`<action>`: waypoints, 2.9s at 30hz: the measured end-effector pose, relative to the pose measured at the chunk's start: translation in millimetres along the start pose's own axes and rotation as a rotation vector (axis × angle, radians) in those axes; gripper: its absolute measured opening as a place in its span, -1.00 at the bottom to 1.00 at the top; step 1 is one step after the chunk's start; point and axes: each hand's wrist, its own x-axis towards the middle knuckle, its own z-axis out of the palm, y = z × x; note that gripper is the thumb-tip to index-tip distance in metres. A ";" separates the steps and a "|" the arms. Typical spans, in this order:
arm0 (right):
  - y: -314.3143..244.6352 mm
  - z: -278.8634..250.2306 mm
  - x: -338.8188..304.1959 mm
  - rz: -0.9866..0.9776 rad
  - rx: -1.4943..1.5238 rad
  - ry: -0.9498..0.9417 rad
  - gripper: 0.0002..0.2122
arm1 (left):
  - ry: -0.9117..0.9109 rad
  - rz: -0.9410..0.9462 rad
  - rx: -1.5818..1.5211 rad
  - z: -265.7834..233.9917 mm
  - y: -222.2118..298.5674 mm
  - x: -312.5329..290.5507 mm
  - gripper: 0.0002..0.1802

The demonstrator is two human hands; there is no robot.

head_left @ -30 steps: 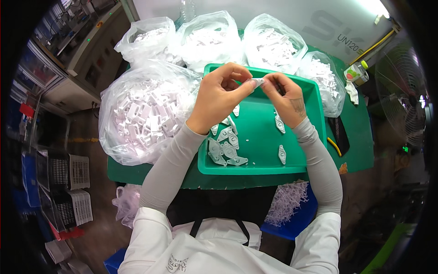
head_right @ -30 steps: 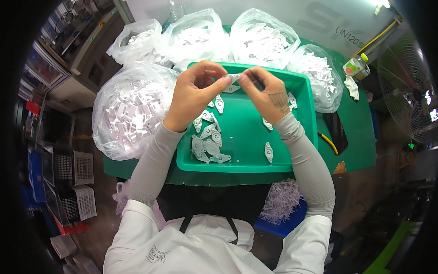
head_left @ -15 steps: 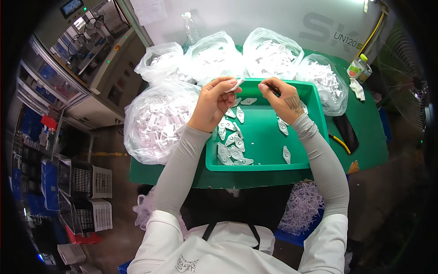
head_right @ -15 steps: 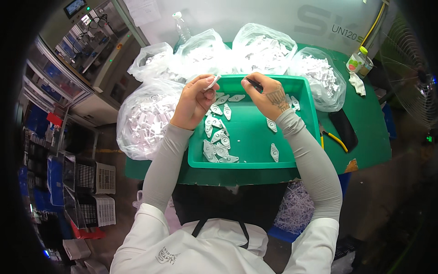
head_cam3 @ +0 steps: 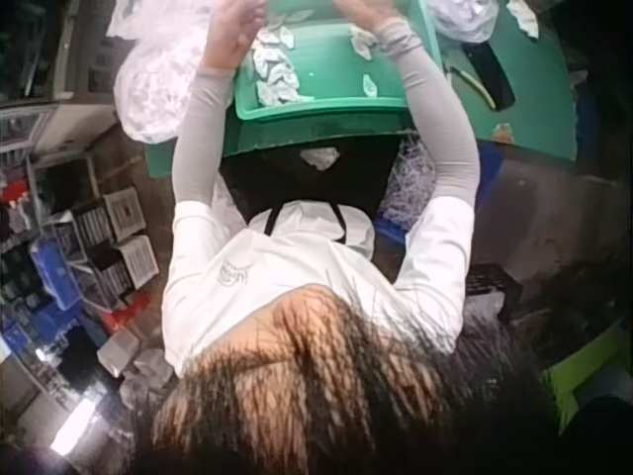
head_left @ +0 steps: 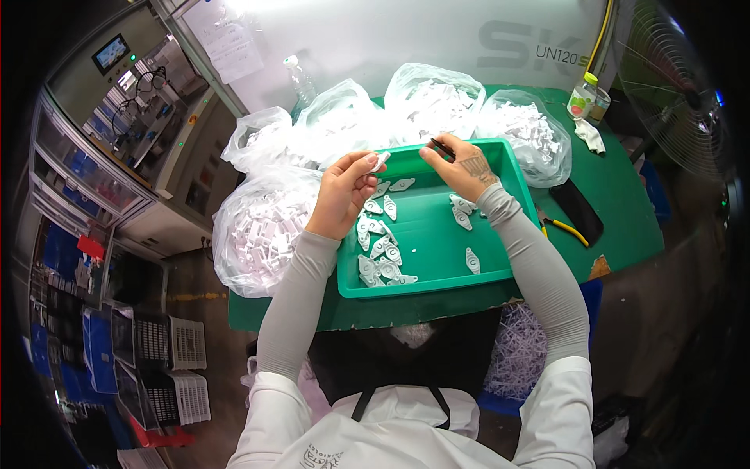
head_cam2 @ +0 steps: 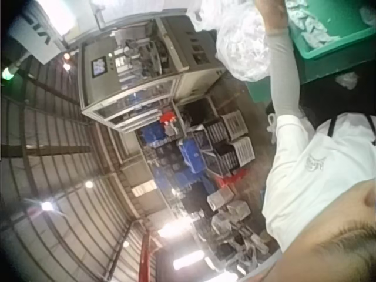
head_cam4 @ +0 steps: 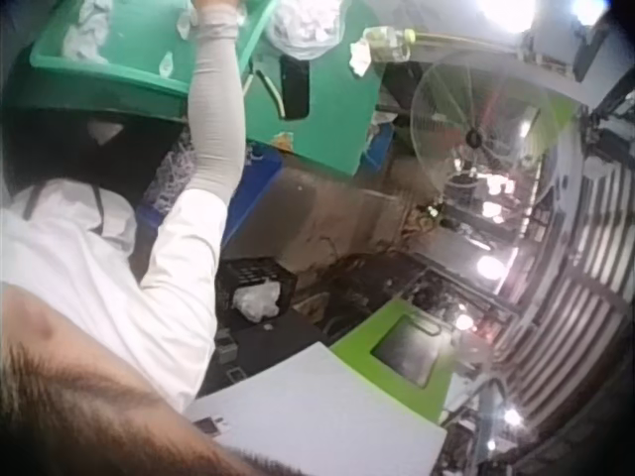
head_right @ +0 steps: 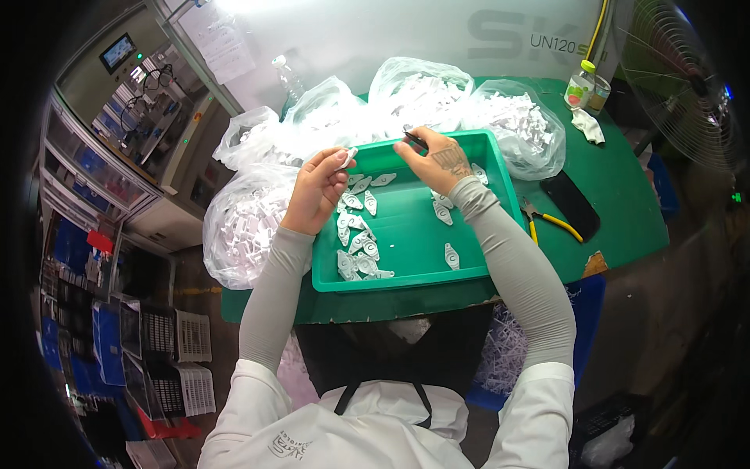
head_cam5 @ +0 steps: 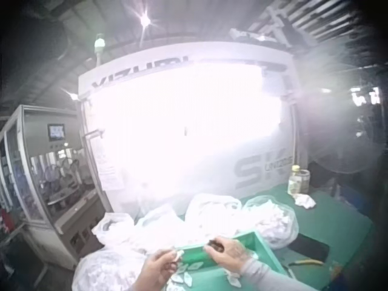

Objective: The person assembles small white plastic lighting components by hand at a workstation.

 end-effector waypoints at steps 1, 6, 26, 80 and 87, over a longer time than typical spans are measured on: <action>-4.3 -0.4 -3.1 -0.044 0.130 0.035 -0.62 | -0.006 0.000 0.000 1.5 -2.3 0.7 -0.77; -25.2 -5.4 -11.5 -0.258 0.280 -0.022 -0.67 | 0.011 0.062 0.117 5.9 -7.2 -1.1 -0.80; -17.9 -1.7 -9.9 -0.051 0.473 -0.288 -0.75 | -0.032 0.288 0.376 10.2 -15.5 -4.9 -0.78; -6.2 -6.0 7.8 -0.031 -0.052 0.224 -0.75 | 0.413 0.774 1.163 -17.9 43.3 51.7 -0.60; 7.3 -4.5 8.1 -0.008 -0.056 0.310 -0.75 | -0.509 0.681 1.492 53.7 -39.1 17.9 -0.75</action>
